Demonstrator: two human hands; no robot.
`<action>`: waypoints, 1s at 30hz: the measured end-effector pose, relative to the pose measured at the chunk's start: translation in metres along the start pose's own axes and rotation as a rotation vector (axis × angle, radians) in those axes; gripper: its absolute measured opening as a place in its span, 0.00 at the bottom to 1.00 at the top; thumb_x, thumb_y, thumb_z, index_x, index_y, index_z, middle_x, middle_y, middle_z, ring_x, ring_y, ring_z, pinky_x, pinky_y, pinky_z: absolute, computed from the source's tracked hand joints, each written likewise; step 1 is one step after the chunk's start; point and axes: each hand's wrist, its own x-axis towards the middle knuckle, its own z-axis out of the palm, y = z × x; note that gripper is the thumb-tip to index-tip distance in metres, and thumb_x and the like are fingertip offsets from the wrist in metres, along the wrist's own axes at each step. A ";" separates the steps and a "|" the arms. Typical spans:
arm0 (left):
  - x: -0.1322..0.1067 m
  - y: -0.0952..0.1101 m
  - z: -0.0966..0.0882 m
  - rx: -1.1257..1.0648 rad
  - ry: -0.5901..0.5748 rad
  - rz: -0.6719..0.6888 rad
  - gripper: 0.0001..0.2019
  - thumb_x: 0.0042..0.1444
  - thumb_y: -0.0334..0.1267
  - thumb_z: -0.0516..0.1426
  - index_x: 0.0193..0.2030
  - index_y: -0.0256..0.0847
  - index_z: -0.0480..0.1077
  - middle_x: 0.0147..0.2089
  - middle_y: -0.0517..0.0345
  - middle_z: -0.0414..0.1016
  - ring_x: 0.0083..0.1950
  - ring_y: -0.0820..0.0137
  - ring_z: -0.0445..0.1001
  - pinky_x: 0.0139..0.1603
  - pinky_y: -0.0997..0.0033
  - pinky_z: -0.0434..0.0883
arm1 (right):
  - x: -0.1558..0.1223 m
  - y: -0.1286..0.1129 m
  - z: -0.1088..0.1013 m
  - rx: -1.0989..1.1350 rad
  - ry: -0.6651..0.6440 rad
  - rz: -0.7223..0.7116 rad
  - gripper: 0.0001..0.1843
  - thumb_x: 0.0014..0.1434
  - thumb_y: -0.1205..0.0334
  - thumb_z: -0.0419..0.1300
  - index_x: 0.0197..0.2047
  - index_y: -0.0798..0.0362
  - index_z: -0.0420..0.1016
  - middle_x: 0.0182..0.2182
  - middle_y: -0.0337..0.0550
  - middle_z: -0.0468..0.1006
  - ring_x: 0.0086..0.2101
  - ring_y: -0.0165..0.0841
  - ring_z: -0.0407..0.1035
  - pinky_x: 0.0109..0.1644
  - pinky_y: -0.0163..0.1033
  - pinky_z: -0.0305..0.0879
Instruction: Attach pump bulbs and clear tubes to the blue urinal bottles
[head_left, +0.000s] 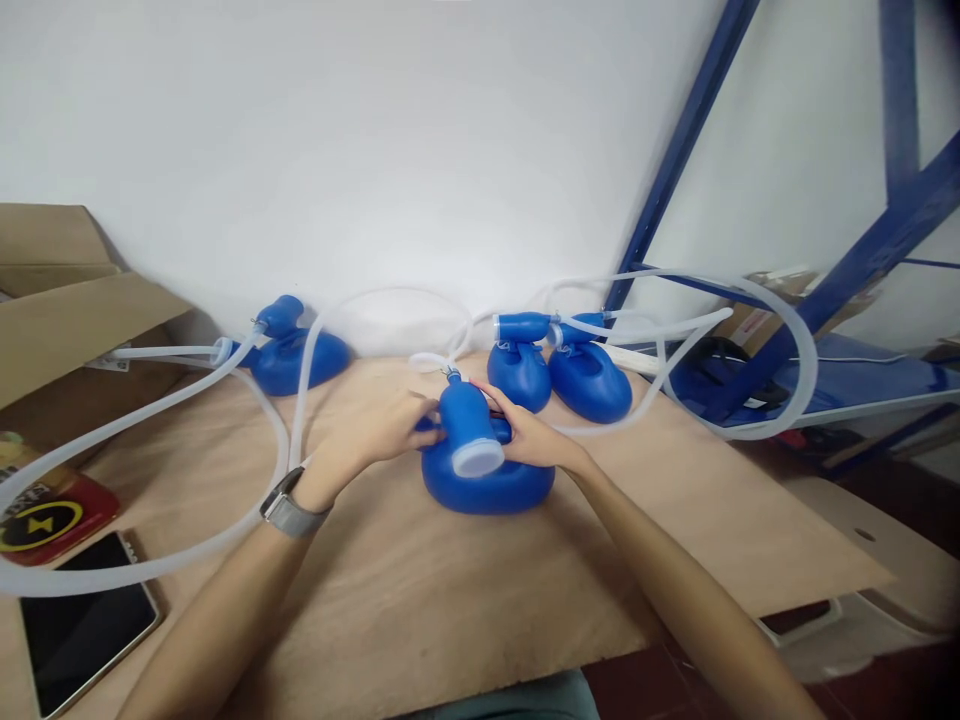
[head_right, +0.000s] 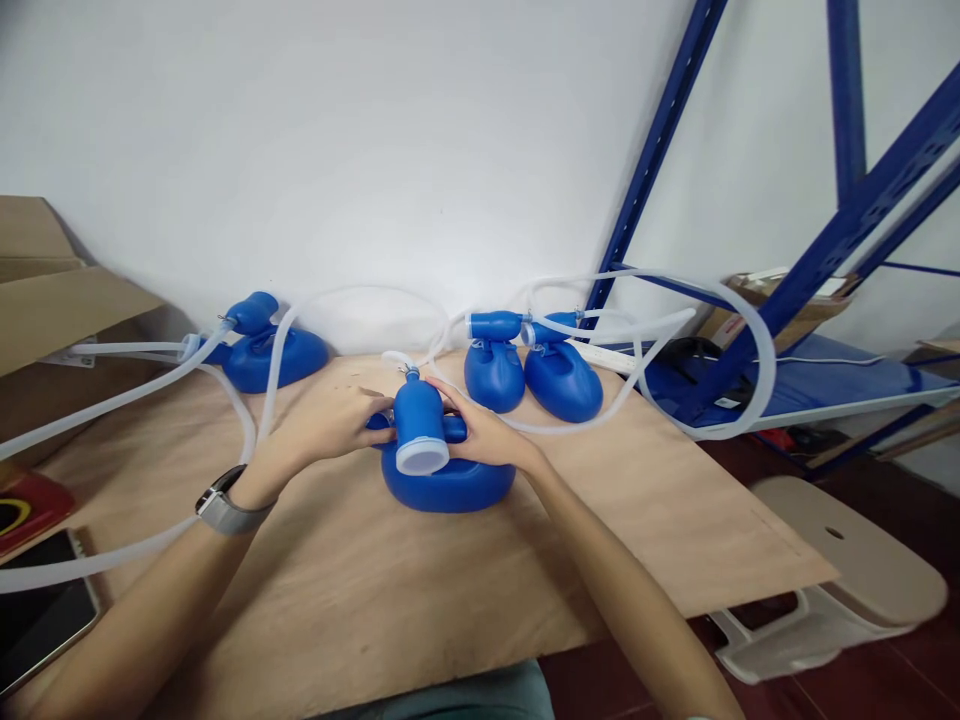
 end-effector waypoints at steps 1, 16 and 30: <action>0.000 0.001 0.002 0.049 -0.024 0.012 0.10 0.63 0.46 0.64 0.42 0.42 0.79 0.44 0.50 0.83 0.48 0.55 0.80 0.53 0.58 0.73 | 0.001 0.001 -0.001 -0.012 -0.004 0.020 0.61 0.57 0.55 0.74 0.82 0.42 0.40 0.76 0.55 0.60 0.71 0.49 0.62 0.72 0.57 0.64; 0.000 0.006 0.034 0.382 -0.083 0.108 0.09 0.70 0.30 0.56 0.46 0.36 0.79 0.48 0.43 0.80 0.48 0.55 0.80 0.54 0.54 0.73 | 0.022 0.028 -0.020 0.028 -0.090 0.100 0.32 0.54 0.58 0.72 0.62 0.54 0.78 0.58 0.52 0.82 0.58 0.51 0.76 0.65 0.54 0.71; 0.009 -0.002 0.018 -0.011 -0.089 -0.043 0.14 0.71 0.44 0.57 0.36 0.39 0.76 0.38 0.49 0.82 0.39 0.59 0.79 0.42 0.61 0.70 | 0.021 0.026 -0.017 0.032 -0.054 0.050 0.29 0.55 0.60 0.72 0.61 0.52 0.79 0.58 0.49 0.83 0.58 0.49 0.76 0.64 0.52 0.71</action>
